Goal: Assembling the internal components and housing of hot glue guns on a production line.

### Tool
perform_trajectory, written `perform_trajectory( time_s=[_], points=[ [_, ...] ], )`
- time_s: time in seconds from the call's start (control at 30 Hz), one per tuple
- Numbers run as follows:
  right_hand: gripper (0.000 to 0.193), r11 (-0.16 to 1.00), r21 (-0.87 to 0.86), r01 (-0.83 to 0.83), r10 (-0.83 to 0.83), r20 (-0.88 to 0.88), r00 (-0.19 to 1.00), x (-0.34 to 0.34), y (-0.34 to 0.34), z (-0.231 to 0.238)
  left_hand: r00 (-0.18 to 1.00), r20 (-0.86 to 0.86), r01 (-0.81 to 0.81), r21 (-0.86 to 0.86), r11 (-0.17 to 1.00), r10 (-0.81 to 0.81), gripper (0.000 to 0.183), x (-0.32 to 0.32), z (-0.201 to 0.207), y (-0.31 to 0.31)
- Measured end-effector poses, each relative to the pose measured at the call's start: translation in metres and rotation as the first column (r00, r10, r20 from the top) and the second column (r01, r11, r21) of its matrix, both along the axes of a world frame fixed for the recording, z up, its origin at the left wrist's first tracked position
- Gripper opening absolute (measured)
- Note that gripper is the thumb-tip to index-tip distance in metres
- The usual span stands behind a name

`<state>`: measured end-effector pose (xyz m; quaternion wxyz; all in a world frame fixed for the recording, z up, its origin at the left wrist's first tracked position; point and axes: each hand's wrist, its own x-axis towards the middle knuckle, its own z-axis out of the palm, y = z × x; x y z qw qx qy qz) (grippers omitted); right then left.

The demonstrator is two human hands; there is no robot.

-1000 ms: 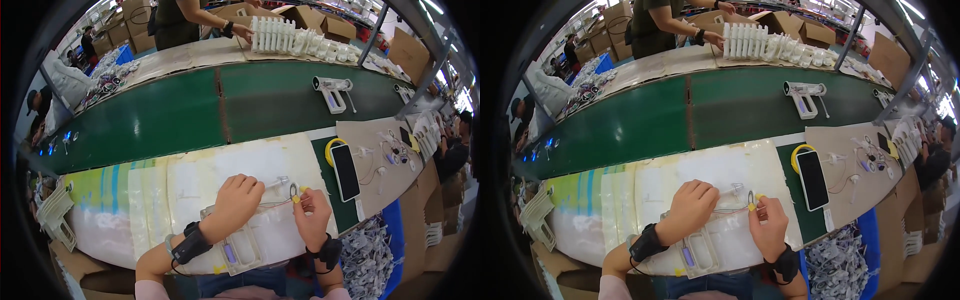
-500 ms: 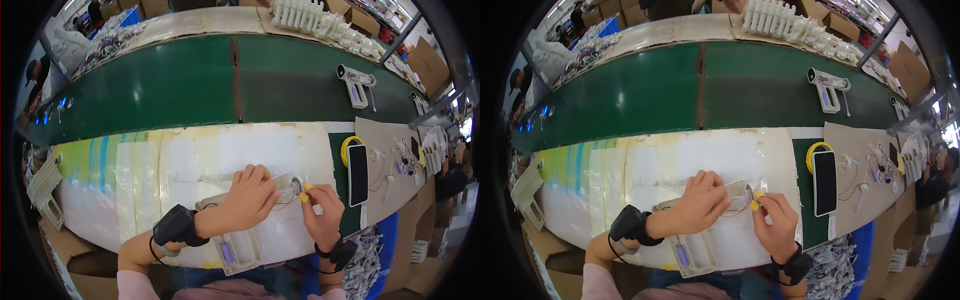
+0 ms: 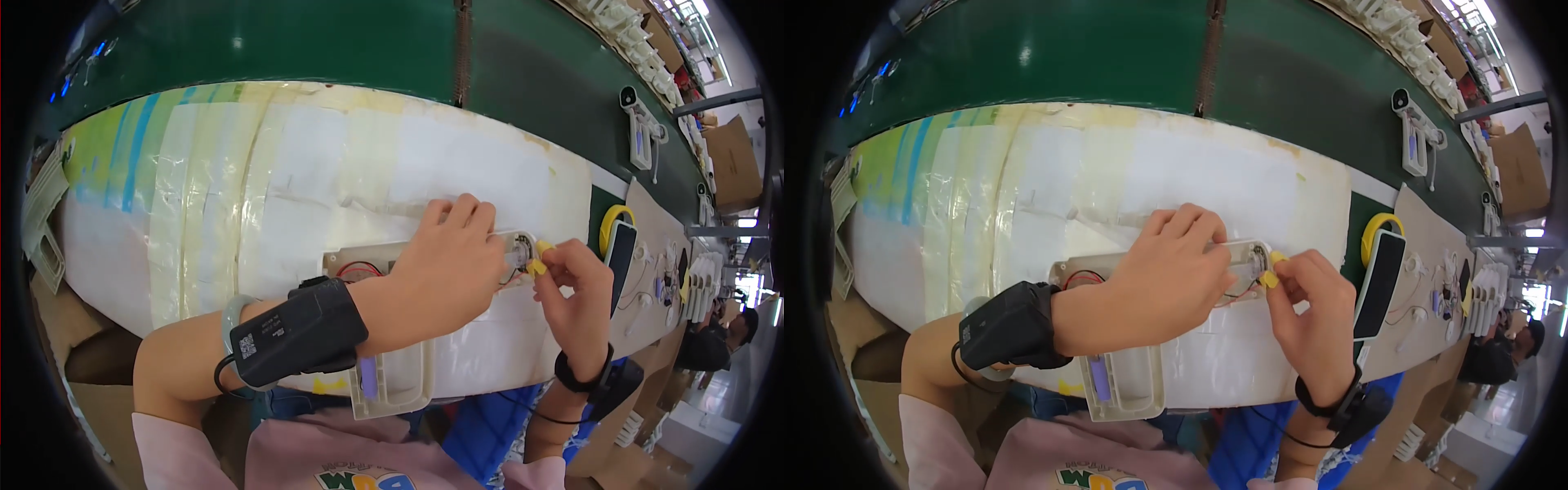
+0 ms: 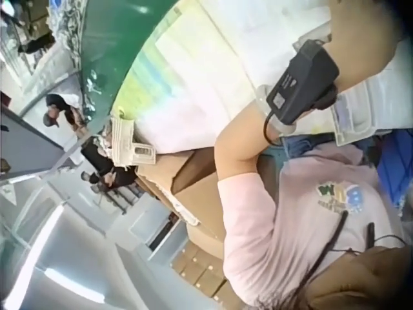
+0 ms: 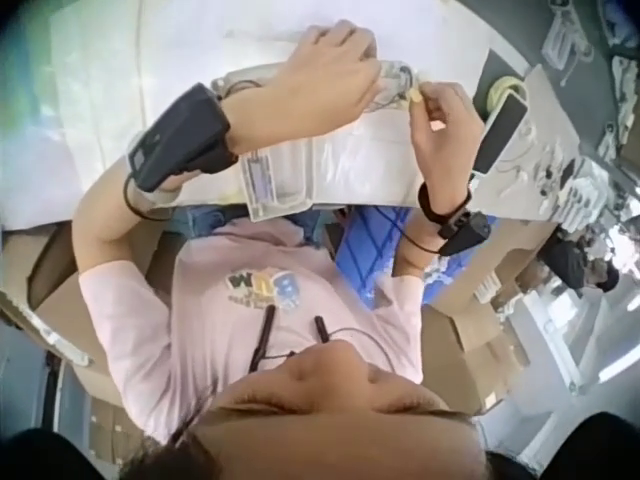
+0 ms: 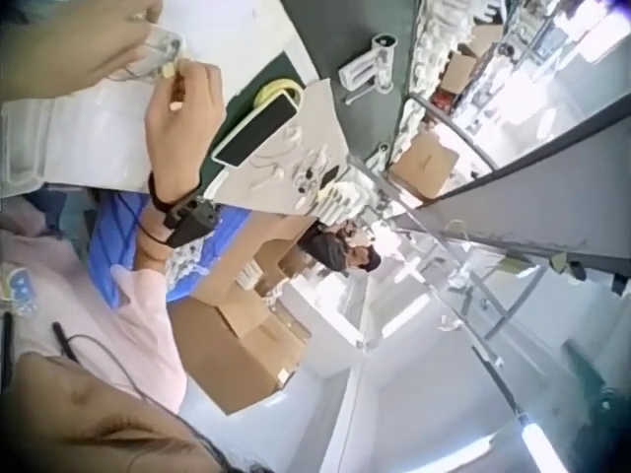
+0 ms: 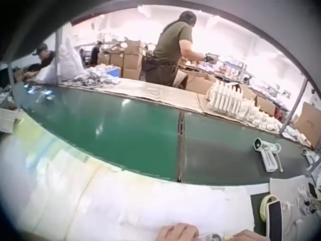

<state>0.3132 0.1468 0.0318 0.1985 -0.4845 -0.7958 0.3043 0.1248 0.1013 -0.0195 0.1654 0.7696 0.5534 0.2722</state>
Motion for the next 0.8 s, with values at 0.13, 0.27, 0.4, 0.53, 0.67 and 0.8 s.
perform_trajectory(
  time_s=[0.13,0.27,0.4,0.53,0.67,0.8],
  points=[
    [0.009,0.987,-0.156,0.029,-0.038,-0.058,0.998,0.008,-0.001,-0.008,1.0,-0.005,0.011,0.016,1.0,-0.011,0.023,-0.007,0.007,0.001],
    [0.019,1.0,-0.027,0.016,-0.016,0.01,1.0,0.009,-0.01,-0.001,0.982,0.19,0.071,-0.259,0.963,-0.021,0.024,-0.056,0.044,-0.001],
    [0.025,0.996,0.079,-0.036,0.028,0.11,0.993,0.006,-0.01,0.02,0.958,-0.129,0.183,-0.419,0.889,-0.257,0.018,-0.12,0.06,-0.012],
    [0.035,0.98,-0.198,0.024,-0.063,-0.192,0.979,-0.025,-0.02,0.031,0.996,-0.02,0.072,-0.368,0.927,-0.086,0.013,-0.112,0.078,-0.021],
    [0.055,0.683,-0.704,-0.195,-0.075,-0.333,0.94,-0.064,-0.011,0.04,0.974,0.192,0.115,0.043,0.992,-0.121,0.01,-0.073,0.081,-0.025],
    [0.049,0.652,-0.74,-0.167,-0.164,-0.353,0.921,-0.056,0.002,0.019,0.994,0.077,0.06,0.167,0.984,-0.074,0.011,-0.056,0.076,-0.022]
  ],
)
